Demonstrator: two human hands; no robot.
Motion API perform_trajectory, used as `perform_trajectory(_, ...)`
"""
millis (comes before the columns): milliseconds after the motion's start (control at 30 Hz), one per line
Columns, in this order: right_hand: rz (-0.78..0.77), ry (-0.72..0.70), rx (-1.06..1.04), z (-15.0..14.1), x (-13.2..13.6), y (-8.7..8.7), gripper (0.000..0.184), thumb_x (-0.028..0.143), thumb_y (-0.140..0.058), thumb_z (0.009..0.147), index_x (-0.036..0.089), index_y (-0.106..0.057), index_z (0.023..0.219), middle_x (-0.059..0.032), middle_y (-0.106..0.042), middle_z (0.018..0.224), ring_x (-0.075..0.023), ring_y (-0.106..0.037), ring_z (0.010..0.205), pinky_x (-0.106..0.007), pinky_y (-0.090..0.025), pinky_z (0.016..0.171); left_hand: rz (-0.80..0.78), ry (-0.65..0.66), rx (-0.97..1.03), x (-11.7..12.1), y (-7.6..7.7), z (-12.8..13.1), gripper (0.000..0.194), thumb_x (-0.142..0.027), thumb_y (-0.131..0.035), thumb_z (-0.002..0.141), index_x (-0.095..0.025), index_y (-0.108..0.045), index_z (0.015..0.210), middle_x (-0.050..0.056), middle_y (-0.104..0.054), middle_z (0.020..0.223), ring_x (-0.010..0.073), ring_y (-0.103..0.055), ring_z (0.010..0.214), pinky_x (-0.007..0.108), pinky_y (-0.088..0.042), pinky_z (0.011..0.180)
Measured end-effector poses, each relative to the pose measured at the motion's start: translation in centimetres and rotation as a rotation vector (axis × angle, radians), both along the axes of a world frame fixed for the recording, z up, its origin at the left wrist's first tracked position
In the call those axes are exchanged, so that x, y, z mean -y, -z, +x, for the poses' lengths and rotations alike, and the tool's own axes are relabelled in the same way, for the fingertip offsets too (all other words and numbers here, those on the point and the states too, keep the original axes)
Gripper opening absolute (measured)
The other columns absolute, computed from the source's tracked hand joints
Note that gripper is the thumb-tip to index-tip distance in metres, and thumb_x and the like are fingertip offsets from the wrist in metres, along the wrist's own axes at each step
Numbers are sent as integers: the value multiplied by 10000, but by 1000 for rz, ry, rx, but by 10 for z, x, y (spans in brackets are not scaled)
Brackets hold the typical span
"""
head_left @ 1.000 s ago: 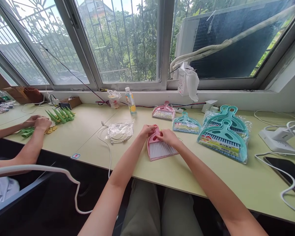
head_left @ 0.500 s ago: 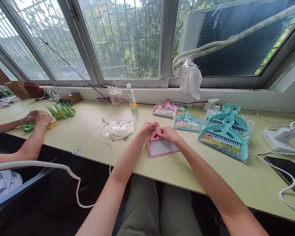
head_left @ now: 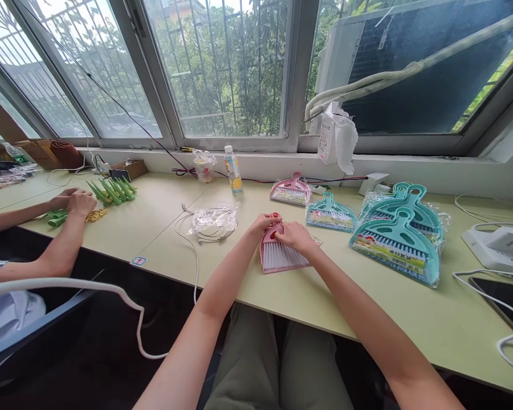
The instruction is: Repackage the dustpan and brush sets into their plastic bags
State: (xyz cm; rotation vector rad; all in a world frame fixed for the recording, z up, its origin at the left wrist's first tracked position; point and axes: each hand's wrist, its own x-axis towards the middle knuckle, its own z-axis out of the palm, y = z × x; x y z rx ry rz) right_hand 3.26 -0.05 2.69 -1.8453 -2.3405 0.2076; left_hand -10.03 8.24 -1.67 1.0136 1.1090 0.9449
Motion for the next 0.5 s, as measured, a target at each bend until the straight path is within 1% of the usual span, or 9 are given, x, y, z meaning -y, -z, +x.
perform_trajectory(133,5,-3,-25,2,0,1,420,450,-448,867,153,-687,1042,-154,-699,1031,-277,-646,941,-290,-405,679,-21,-39,-13,-3,4,2,191,-163,-812,637,-114,-632,681,20,-612,557,98,-552,513,226,-429,545)
perform_trajectory(233,4,9,-30,3,0,3,416,453,-446,870,144,-685,1015,-156,-696,1026,-272,-642,935,-288,-399,678,-23,-21,-8,-3,2,0,160,-174,-785,673,-107,-643,701,30,-622,567,109,-568,528,237,-448,565)
perform_trajectory(300,0,22,-31,3,0,4,414,451,-442,874,139,-683,1000,-160,-693,1032,-270,-639,942,-288,-400,687,-23,-19,-2,-3,0,0,154,-149,-781,671,-95,-645,718,39,-635,584,110,-576,530,240,-459,577)
perform_trajectory(500,-31,51,-39,0,2,3,400,419,-405,894,157,-664,1050,-157,-687,1075,-281,-635,980,-302,-413,726,-38,-132,31,-3,1,3,165,-66,-771,639,-97,-618,691,47,-632,564,122,-594,528,238,-467,572)
